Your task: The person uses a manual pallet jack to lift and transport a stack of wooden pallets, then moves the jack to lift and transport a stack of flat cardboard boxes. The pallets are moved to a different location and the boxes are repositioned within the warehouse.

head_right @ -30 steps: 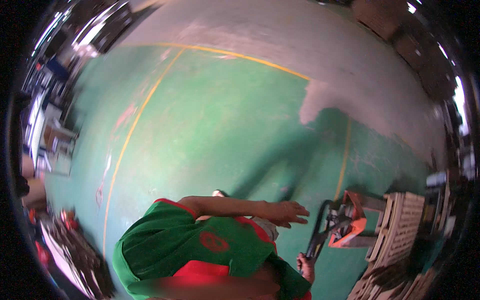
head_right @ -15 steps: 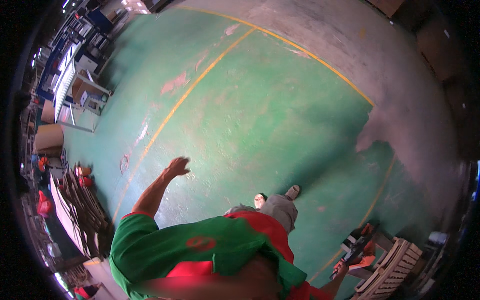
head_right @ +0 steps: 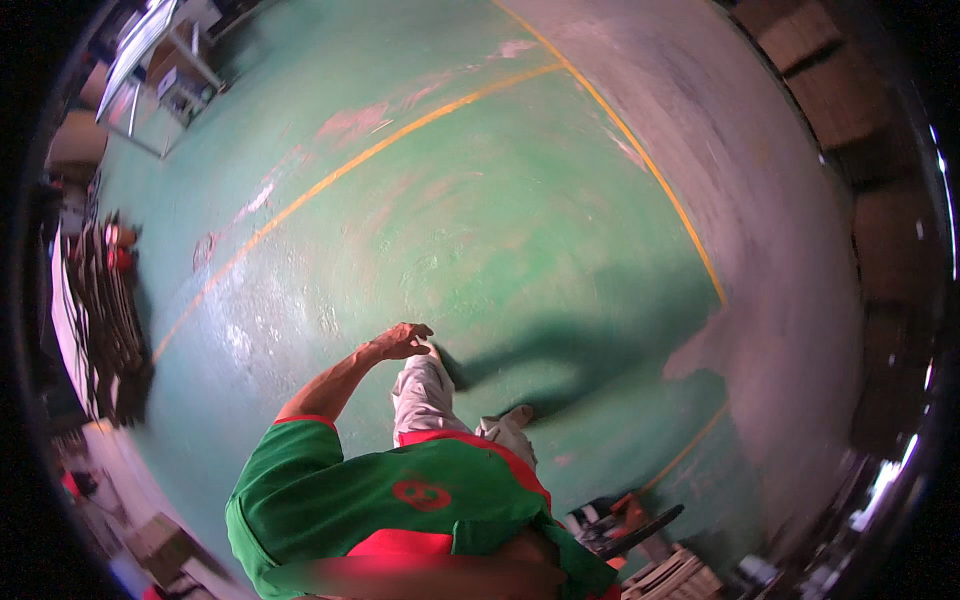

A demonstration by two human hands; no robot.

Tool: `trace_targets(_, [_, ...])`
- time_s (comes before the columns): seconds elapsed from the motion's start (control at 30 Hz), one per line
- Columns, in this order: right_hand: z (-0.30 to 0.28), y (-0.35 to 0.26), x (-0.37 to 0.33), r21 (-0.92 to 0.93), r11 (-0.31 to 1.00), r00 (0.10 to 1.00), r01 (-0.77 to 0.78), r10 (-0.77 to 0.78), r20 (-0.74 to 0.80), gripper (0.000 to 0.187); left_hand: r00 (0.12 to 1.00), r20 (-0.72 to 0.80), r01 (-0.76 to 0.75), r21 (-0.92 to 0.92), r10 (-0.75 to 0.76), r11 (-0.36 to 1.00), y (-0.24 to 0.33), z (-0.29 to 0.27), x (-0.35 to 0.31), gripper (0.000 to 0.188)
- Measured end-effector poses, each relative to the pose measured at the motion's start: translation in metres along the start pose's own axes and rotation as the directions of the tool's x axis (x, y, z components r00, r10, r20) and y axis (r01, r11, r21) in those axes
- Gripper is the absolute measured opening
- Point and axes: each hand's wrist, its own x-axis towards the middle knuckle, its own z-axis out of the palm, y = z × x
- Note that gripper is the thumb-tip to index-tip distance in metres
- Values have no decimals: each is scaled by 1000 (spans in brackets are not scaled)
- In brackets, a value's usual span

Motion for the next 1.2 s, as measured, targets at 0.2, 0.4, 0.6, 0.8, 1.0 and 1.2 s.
trace_targets(0.2, [92, -49, -20, -7, 1000, 1000, -8, 8, 24, 27, 963, -72, 270, 218, -261, 938, -56, -15, -50, 55])
trace_targets(0.4, [156, -79, -48, 21, 1000, 1000, 3, -4, 29, 28, 956, -60, 293, 144, -287, 945, -69, -78, -59, 54])
trace_targets(0.6, [220, -94, -65, 63, 998, 999, 18, -21, 47, 29, 958, -167, 258, 150, -233, 954, -49, -148, -27, 54])
trace_targets(0.8, [305, -115, -79, 103, 995, 996, 4, -13, 93, 31, 993, -91, 79, 118, -69, 990, -10, -193, 34, 53])
trace_targets(1.0, [409, -152, -79, 198, 978, 991, -58, 33, 130, 30, 975, -191, 136, 116, -112, 984, -45, -243, 44, 55])
trace_targets(1.2, [502, -192, -58, 333, 934, 979, -125, 62, 194, 35, 867, -166, 461, -90, -469, 883, -113, -254, 2, 61])
